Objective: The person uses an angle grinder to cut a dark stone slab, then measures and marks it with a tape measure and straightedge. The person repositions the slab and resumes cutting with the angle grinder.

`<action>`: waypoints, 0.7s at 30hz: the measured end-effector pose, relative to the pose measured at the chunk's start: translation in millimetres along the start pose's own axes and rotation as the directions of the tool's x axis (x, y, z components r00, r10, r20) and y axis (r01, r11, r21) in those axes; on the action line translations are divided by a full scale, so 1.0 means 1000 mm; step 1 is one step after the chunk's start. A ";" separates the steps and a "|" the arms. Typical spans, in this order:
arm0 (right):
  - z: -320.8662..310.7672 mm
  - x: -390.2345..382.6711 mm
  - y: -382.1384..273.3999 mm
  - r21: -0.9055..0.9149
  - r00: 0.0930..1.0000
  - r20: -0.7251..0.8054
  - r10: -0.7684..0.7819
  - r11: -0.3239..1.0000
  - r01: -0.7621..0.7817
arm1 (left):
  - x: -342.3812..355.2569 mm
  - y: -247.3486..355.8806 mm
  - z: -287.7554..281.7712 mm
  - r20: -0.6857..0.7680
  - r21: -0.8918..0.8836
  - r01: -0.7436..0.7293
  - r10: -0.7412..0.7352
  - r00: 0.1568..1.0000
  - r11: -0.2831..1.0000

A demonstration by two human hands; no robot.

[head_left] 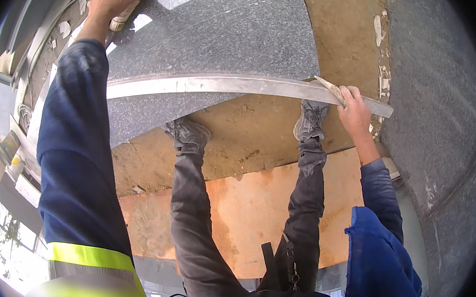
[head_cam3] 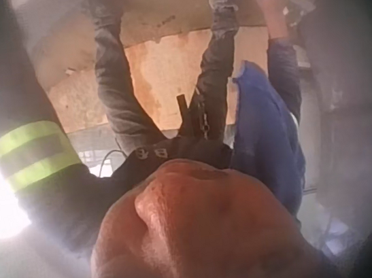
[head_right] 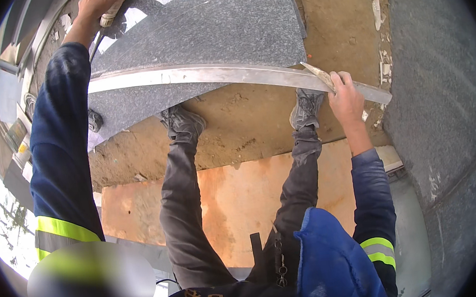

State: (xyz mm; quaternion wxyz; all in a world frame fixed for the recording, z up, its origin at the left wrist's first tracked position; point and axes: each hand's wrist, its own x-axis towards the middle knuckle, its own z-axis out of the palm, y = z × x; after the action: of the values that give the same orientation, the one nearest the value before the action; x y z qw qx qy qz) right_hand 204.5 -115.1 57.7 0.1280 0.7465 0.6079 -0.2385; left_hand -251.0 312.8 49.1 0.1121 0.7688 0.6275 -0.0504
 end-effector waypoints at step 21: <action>-0.008 0.017 -0.003 -0.041 0.999 0.041 0.024 0.999 -0.022 | -0.118 -0.273 0.015 0.068 0.173 -0.164 0.154 0.986 0.971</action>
State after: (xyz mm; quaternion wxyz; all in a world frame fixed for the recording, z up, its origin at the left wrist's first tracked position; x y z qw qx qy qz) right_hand 206.2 -95.8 56.1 0.1585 0.7455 0.6012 -0.2403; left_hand -541.2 248.4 30.8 0.0636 0.8220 0.5535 -0.1179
